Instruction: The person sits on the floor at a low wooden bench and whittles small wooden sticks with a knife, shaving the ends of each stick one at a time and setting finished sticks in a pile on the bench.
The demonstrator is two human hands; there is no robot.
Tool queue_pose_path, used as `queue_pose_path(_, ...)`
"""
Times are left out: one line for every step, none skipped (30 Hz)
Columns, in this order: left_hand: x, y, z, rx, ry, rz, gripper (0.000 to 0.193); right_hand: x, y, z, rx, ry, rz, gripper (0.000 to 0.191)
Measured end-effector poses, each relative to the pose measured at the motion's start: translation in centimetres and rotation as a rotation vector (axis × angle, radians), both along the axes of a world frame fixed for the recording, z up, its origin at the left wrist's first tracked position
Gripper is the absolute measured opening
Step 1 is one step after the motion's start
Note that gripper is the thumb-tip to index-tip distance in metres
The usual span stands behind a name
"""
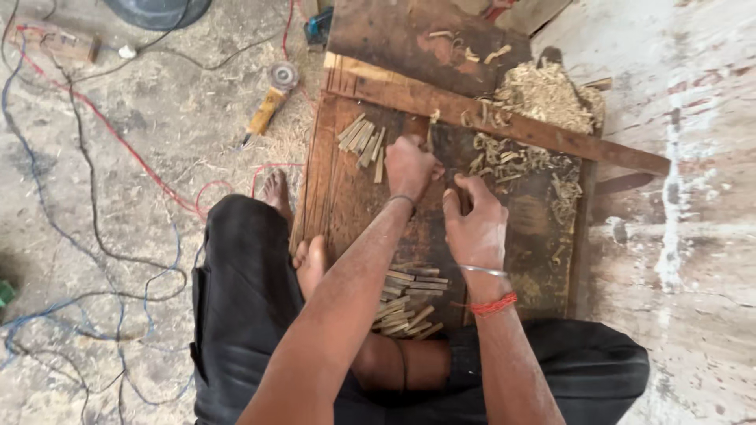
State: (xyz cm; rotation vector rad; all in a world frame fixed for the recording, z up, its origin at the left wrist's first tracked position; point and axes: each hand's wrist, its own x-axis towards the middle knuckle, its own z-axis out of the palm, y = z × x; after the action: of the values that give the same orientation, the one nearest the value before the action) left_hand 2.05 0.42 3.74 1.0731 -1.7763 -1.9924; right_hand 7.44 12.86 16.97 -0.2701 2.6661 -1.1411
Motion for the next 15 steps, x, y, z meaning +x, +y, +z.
queue_pose_path(-0.2,0.0,0.3,-0.086,-0.023,-0.011,0.008,-0.1,0.0,0.2,0.022,0.009,-0.006,0.028)
queue_pose_path(-0.2,-0.1,0.6,-0.177,-0.052,-0.015,0.007,-0.1,0.0,0.5,0.038,0.013,-0.004,0.028)
queue_pose_path(0.0,-0.3,0.6,-0.265,-0.095,-0.016,0.007,-0.2,-0.3,0.5,0.057,0.003,0.001,0.028)
queue_pose_path(0.2,-0.3,0.7,-0.193,-0.073,-0.005,0.006,-0.1,-0.3,0.6,0.028,0.168,0.073,0.026)
queue_pose_path(0.0,-0.3,0.8,-0.123,-0.046,0.002,0.007,-0.5,-0.6,0.6,-0.004,0.337,0.144,0.024)
queue_pose_path(0.1,-0.2,0.8,-0.039,-0.025,-0.003,0.009,-0.5,-0.8,0.5,-0.021,0.497,0.207,0.022)
queue_pose_path(-0.1,-0.3,0.8,-0.003,0.0,0.013,0.008,-0.7,-0.7,0.5,-0.017,0.33,0.137,0.024)
queue_pose_path(0.0,-0.3,0.8,0.034,0.019,0.023,0.008,-0.7,-0.9,0.3,-0.012,0.157,0.061,0.026)
queue_pose_path(-0.2,-0.3,0.8,0.074,0.049,0.034,0.007,-0.9,-0.8,0.1,-0.005,-0.006,-0.012,0.028)
queue_pose_path(-0.3,-0.3,0.8,-0.02,0.028,0.008,0.008,-1.1,-0.8,-0.1,0.006,0.106,0.012,0.026)
queue_pose_path(-0.2,-0.3,0.6,-0.115,-0.007,-0.012,0.009,-1.0,-1.0,-0.6,0.016,0.205,0.041,0.025)
queue_pose_path(-0.1,-0.2,0.5,-0.201,-0.048,-0.026,0.011,-0.8,-0.9,-1.0,0.033,0.3,0.075,0.023)
queue_pose_path(-0.2,-0.4,0.3,-0.239,-0.047,-0.005,0.009,-1.2,-1.1,-1.5,0.016,0.346,0.108,0.021)
queue_pose_path(-0.4,-0.5,0.1,-0.272,-0.049,0.002,0.008,-1.2,-1.2,-2.0,0.005,0.388,0.128,0.018)
queue_pose_path(-0.3,-0.3,-0.3,-0.302,-0.055,0.003,0.008,-1.1,-0.9,-2.4,-0.001,0.423,0.144,0.016)
